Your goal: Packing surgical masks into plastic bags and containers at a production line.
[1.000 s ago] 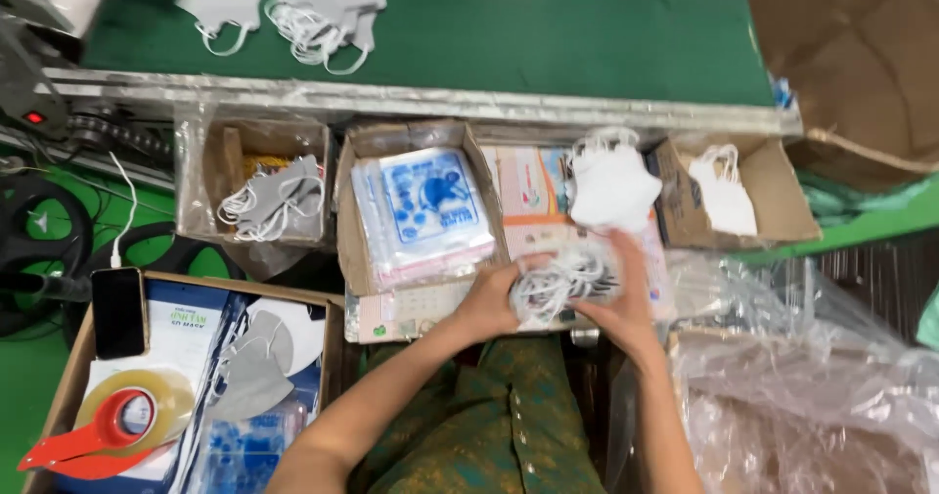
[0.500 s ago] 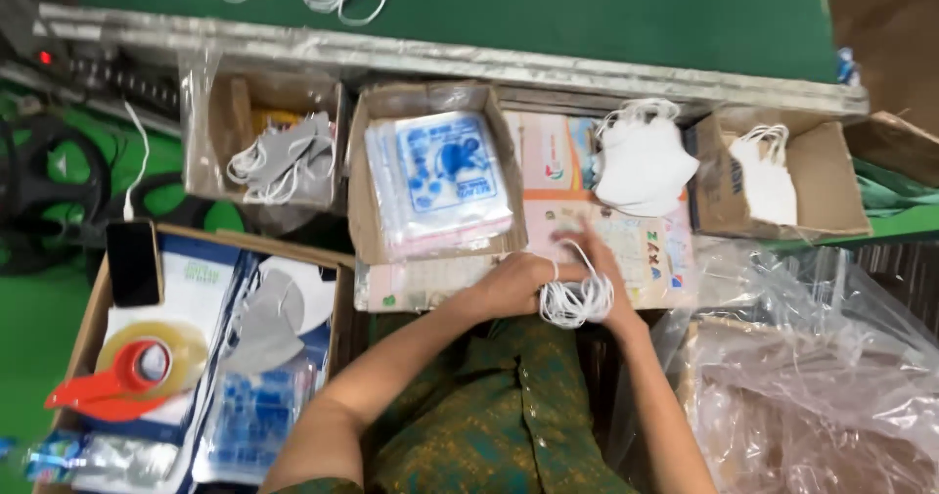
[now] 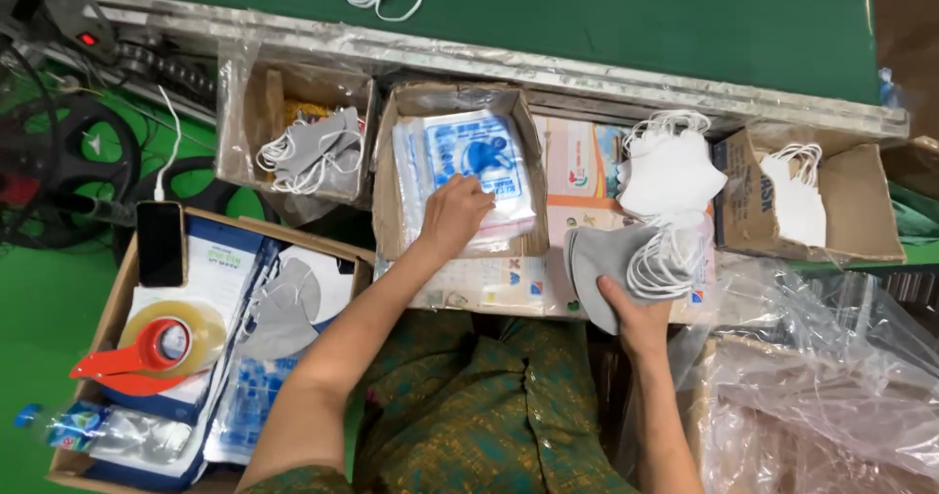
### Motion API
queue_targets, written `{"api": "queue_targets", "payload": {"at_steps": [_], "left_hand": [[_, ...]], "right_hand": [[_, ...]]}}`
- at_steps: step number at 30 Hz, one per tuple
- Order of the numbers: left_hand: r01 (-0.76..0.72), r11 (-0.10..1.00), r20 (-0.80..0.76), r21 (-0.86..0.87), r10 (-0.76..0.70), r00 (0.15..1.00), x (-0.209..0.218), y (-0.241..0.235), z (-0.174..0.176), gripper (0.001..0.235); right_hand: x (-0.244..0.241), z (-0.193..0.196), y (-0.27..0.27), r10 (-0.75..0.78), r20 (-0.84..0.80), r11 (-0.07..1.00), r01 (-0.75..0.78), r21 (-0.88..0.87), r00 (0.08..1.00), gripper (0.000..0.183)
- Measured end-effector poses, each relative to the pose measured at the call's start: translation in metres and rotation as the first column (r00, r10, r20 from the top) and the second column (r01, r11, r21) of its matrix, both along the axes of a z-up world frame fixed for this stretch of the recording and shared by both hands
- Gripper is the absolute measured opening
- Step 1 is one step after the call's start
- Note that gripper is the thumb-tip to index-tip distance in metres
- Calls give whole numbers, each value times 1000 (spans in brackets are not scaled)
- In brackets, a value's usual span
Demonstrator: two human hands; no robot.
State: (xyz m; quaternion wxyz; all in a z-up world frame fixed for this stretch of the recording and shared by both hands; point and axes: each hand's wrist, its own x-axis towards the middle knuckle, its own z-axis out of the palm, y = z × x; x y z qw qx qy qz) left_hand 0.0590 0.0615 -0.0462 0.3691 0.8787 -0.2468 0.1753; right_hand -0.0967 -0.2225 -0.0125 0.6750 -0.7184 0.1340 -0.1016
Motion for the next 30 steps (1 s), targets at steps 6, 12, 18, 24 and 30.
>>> {"api": "queue_targets", "payload": {"at_steps": [6, 12, 18, 24, 30], "left_hand": [[36, 985, 1, 168, -36, 999, 22, 2, 20, 6], [24, 984, 42, -175, -17, 999, -10, -13, 86, 3], [11, 928, -19, -373, -19, 1000, -41, -23, 99, 9], [-33, 838, -196, -545, -89, 977, -56, -37, 76, 12], [165, 672, -248, -722, -473, 846, -58, -47, 91, 64]], "right_hand": [[-3, 21, 13, -5, -34, 997, 2, -83, 999, 73], [12, 48, 63, 22, -32, 989, -17, 147, 999, 78], [42, 32, 62, -90, 54, 947, 68, 314, 995, 64], [42, 18, 30, -40, 147, 994, 54, -94, 988, 39], [32, 193, 100, 321, 518, 411, 376, -830, 793, 39]]}}
